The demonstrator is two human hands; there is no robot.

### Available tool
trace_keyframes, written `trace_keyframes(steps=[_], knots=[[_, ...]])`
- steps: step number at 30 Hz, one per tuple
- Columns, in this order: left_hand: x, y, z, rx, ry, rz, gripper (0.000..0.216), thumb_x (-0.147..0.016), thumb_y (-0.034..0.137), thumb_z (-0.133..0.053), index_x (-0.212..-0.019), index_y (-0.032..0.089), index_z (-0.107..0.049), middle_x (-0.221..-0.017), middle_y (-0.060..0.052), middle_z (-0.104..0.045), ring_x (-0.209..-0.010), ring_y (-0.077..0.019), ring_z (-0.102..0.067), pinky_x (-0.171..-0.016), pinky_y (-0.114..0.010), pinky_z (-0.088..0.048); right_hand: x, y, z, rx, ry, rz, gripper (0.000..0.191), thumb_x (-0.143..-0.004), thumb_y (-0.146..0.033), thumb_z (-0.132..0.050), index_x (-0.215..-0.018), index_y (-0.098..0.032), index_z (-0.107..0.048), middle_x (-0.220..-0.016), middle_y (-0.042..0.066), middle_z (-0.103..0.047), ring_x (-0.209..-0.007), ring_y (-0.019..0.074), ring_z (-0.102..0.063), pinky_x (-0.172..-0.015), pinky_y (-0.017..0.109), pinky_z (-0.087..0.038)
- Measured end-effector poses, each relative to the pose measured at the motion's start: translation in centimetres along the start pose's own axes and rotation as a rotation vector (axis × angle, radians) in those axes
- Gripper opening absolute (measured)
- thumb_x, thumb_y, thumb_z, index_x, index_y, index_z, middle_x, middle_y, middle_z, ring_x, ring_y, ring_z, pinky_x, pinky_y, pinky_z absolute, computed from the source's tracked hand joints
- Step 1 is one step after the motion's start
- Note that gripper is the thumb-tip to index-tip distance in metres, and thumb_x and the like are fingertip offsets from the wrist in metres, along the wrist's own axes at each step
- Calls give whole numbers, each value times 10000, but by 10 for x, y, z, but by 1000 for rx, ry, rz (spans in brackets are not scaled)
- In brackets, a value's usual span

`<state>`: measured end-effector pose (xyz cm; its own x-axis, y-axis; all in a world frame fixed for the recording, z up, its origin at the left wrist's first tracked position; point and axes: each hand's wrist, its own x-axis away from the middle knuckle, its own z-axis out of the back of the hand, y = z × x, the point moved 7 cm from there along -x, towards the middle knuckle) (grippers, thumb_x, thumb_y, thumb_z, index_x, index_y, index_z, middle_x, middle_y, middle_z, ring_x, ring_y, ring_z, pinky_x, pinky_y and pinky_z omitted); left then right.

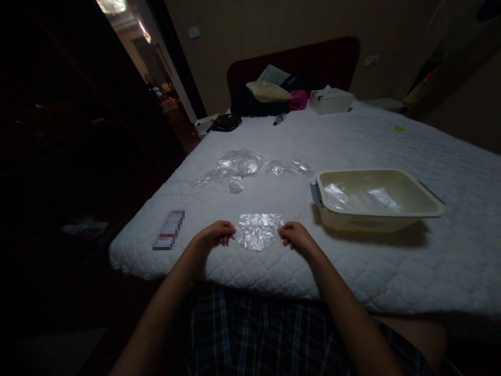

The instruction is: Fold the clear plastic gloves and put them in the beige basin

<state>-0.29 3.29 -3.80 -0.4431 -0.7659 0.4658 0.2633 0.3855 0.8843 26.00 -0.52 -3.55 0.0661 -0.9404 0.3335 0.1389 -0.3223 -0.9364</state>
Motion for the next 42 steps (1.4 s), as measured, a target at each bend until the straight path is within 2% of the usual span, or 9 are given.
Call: trace_keyframes(steps=[9, 12, 16, 20, 26, 29, 32, 35, 42], knots=[[6, 1, -4, 91, -121, 68, 269, -649, 338, -623, -745, 91, -578, -725, -99, -649, -493, -112, -578, -461, -218, -433, -8, -4, 5, -113, -76, 27, 271, -707, -391, -617, -681, -127, -562, -694, 70, -636, -469, 74, -540, -317, 135, -339], [4, 6, -1, 121, -64, 30, 252, -675, 348, -593, -697, 98, -574, -619, -53, -605, -468, -110, -564, -424, -209, -414, -7, -4, 6, -142, -90, 17, 363, -742, -487, -553, -712, -126, -574, -756, 90, -648, -455, 63, -525, -311, 140, -323], [1, 15, 4, 70, 49, -110, 246, -673, 342, -615, -641, 104, -565, -515, 3, -521, -365, -52, -459, -343, -173, -310, -9, -2, 5, -69, -89, 21, 373, -704, -494, -591, -688, -122, -580, -614, 40, -624, -341, 23, -402, -291, 141, -246], [-2, 13, 3, 30, 29, -53, 274, -623, 330, -675, -740, 96, -594, -588, -13, -568, -358, -27, -425, -345, -165, -292, -14, -2, 2, -32, -127, 30, 347, -685, -459, -612, -681, -113, -583, -496, -1, -567, -314, 16, -348, -295, 141, -209], [-4, 14, -2, 63, 7, -82, 374, -575, 268, -719, -876, 112, -561, -605, 1, -576, -365, -32, -439, -352, -158, -313, -14, -9, -1, -67, -135, 58, 262, -641, -351, -656, -741, -125, -568, -600, 16, -612, -346, 15, -386, -305, 133, -218], [-4, 16, -4, 79, 11, -99, 354, -584, 255, -712, -867, 113, -555, -572, 19, -548, -360, -31, -435, -346, -156, -307, -14, -9, -2, -74, -139, 62, 298, -666, -414, -630, -754, -140, -552, -626, 13, -618, -345, 15, -389, -302, 133, -220], [-5, 17, -3, 83, 38, -103, 318, -599, 267, -702, -839, 111, -565, -541, 32, -521, -351, -29, -423, -342, -159, -297, -15, -6, -2, -53, -130, 58, 338, -688, -479, -592, -712, -147, -530, -540, -16, -575, -311, 12, -344, -287, 138, -195], [-7, 16, -2, 64, 62, -123, 309, -602, 291, -700, -820, 113, -575, -510, 46, -498, -344, -26, -405, -340, -159, -285, -18, -7, -1, -63, -97, 110, 325, -666, -449, -623, -743, -143, -544, -492, -46, -513, -323, 22, -364, -287, 139, -220], [-10, 13, -2, 42, 107, -189, 280, -614, 307, -681, -802, 127, -575, -481, 64, -470, -340, -24, -389, -347, -155, -289, -20, -8, -2, -108, -59, 171, 371, -615, -365, -674, -895, -144, -569, -568, -44, -509, -406, 51, -458, -304, 144, -292]])
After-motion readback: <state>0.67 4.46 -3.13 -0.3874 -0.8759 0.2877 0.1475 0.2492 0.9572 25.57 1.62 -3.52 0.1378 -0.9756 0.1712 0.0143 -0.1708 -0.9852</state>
